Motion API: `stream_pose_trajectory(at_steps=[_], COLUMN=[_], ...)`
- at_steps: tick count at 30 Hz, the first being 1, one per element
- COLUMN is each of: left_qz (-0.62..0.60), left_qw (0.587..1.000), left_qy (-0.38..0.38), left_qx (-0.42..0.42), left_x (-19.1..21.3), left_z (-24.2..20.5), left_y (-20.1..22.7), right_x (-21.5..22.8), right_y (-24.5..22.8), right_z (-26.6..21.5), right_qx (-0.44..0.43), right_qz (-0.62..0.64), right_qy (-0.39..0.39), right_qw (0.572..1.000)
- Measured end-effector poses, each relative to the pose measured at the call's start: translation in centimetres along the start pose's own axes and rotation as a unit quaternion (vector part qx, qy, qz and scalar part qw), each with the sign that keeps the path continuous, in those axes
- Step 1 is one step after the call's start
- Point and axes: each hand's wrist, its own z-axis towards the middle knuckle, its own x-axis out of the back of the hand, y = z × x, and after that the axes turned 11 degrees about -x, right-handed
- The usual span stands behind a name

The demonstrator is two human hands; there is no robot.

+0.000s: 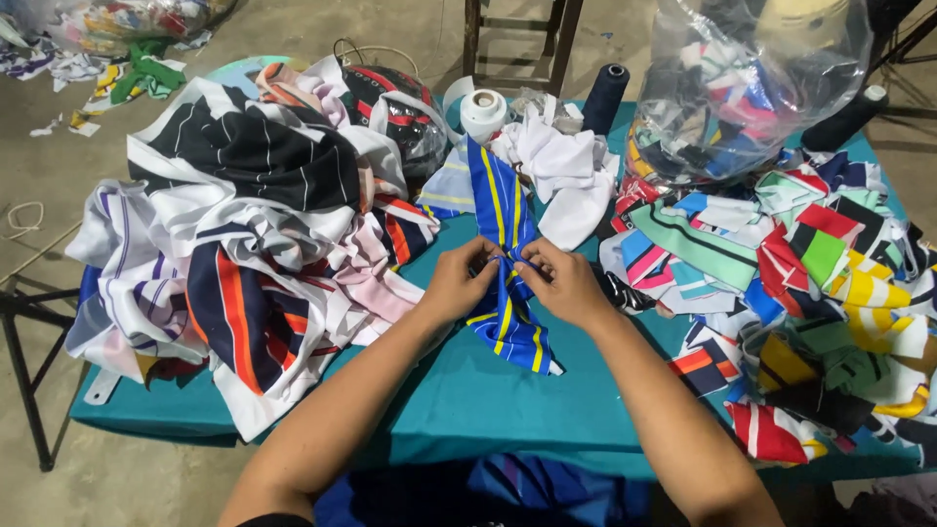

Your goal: Sorting through a pile of colorful fabric scraps and using scissors to trim specific pieces.

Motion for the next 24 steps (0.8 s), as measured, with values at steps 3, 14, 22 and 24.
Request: stream_pose_trajectory(at_steps=[3, 14, 22, 24], left_qz=[0.007, -0.01, 0.021, 0.002], left_qw=[1.0, 1.0, 0.999, 0.998], left_qy=[0.01, 0.013, 0.04, 0.058], left_qx=[0.002, 0.01, -0.015, -0.017], left_x=[-0.1, -0.1, 0.1, 0.5], left_z=[-0.2, -0.6, -0.1, 0.1], left_y=[-0.3, 0.4, -0.2, -0.2], right_x=[-0.2, -0.3, -0.8, -0.4], right_y=[-0.3, 0.5, 0.1, -1.6], right_z=[0.0, -0.1, 0.4, 0.2], right_qx=[0.0, -0.008, 0.014, 0.018], right_qz=[-0.018, -0.011, 0.027, 0.079], right_qy=[-0.004, 0.054, 0.068, 0.042], right_qw=[1.0, 0.998, 0.997, 0.996])
